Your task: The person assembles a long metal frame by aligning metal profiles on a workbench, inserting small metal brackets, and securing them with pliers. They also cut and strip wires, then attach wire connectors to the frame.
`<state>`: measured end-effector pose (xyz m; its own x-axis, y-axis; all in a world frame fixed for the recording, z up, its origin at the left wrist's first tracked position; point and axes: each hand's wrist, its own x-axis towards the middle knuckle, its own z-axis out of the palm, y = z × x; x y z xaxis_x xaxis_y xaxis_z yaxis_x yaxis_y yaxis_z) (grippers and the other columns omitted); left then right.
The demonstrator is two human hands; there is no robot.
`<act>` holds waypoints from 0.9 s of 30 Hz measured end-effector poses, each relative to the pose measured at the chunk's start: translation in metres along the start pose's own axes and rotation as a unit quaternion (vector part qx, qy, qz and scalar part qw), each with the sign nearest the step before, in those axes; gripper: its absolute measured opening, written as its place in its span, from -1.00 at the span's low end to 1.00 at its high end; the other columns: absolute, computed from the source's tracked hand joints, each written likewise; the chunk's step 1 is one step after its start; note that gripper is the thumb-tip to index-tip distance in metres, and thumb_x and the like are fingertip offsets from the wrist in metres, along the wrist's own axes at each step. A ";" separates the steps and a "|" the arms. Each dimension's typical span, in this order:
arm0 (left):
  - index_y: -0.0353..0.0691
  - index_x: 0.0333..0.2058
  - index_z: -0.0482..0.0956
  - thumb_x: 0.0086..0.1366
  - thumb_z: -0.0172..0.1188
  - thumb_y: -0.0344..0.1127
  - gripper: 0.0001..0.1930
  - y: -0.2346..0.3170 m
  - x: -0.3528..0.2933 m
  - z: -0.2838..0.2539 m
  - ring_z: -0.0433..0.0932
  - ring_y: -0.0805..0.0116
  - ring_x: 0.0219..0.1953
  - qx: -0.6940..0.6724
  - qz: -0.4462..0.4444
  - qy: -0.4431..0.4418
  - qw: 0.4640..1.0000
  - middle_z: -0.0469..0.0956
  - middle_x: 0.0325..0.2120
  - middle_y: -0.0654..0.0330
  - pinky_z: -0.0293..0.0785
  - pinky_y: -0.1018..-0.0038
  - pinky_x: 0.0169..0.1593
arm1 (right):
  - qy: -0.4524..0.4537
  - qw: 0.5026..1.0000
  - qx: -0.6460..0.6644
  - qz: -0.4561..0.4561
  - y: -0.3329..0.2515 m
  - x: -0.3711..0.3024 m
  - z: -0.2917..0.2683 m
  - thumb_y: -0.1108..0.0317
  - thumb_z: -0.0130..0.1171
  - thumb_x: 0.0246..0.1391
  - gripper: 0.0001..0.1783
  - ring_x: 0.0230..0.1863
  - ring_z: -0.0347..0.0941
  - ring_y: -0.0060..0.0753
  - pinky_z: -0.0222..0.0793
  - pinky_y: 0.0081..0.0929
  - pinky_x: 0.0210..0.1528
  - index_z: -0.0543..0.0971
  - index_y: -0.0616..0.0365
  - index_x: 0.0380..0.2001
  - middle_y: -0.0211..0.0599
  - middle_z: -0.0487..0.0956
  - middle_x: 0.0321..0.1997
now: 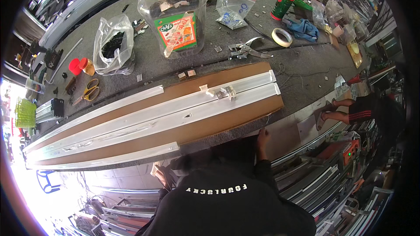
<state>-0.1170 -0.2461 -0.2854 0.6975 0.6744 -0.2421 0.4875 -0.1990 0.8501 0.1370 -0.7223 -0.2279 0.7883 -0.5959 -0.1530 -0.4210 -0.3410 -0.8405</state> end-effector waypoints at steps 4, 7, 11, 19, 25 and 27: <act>-0.34 -0.35 0.56 0.46 -0.08 -0.14 -0.61 0.028 -0.005 0.000 0.45 0.29 -0.66 0.035 0.154 -0.014 0.987 0.51 -0.68 0.08 0.33 0.29 -0.60 | 0.013 0.995 -0.058 -0.078 -0.051 0.033 -0.066 0.26 0.00 0.25 -0.64 -0.39 0.46 -0.10 0.36 -0.11 -0.24 0.52 0.40 -0.44 0.01 0.58 -0.42; -0.35 -0.32 0.57 0.47 -0.09 -0.11 -0.59 0.027 -0.024 -0.004 0.48 0.24 -0.60 0.031 0.027 -0.013 0.999 0.53 -0.62 0.06 0.37 0.27 -0.54 | 0.246 0.964 -0.082 -0.048 -0.096 0.069 -0.121 0.27 0.02 0.26 -0.70 -0.42 0.41 -0.37 0.34 -0.31 -0.40 0.53 0.27 -0.45 -0.27 0.52 -0.44; -0.37 -0.28 0.57 0.47 -0.10 -0.07 -0.56 0.005 -0.053 -0.021 0.52 0.18 -0.51 0.064 -0.061 -0.004 0.996 0.56 -0.53 0.02 0.42 0.24 -0.46 | 0.272 0.914 0.285 -0.094 -0.179 0.095 -0.161 0.23 0.04 0.29 -0.72 -0.50 0.27 -0.73 0.11 -0.75 -0.53 0.53 0.15 -0.45 -0.50 0.42 -0.44; -0.40 -0.19 0.57 0.49 -0.14 0.02 -0.48 -0.042 -0.116 -0.085 0.60 0.05 -0.32 0.200 -0.296 0.041 0.933 0.61 -0.37 -0.05 0.53 0.18 -0.30 | -0.109 0.939 -0.028 -0.324 -0.339 0.129 -0.073 0.19 0.28 0.16 -0.68 -0.28 0.53 -0.36 0.42 -0.44 -0.16 0.57 0.20 -0.15 -0.28 0.58 -0.31; -0.43 0.11 0.44 0.50 -0.17 0.06 -0.41 0.155 -0.017 -0.192 0.63 -0.04 -0.18 0.459 -0.131 0.494 0.727 0.56 -0.04 -0.16 0.61 0.23 -0.17 | -0.292 0.766 -0.231 -0.525 -0.394 0.186 -0.026 0.24 0.48 -0.12 -0.05 0.43 0.14 -0.06 0.07 -0.18 0.41 0.23 0.04 0.34 -0.11 0.24 0.40; -0.41 -0.17 0.61 0.50 -0.15 -0.07 -0.51 0.275 0.015 -0.168 0.58 0.15 -0.31 0.156 0.098 0.589 0.787 0.62 -0.32 -0.02 0.52 0.30 -0.22 | -0.352 0.731 -0.259 -0.525 -0.402 0.204 -0.014 0.22 0.51 -0.17 0.10 0.47 0.06 -0.02 -0.02 -0.15 0.47 0.12 -0.01 0.41 -0.10 0.14 0.47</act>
<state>-0.0607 -0.1712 0.0233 -0.1062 0.7630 0.6376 0.6647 -0.4225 0.6163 0.4605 -0.7170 0.0866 0.7578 0.6503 0.0525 0.6114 -0.6798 -0.4052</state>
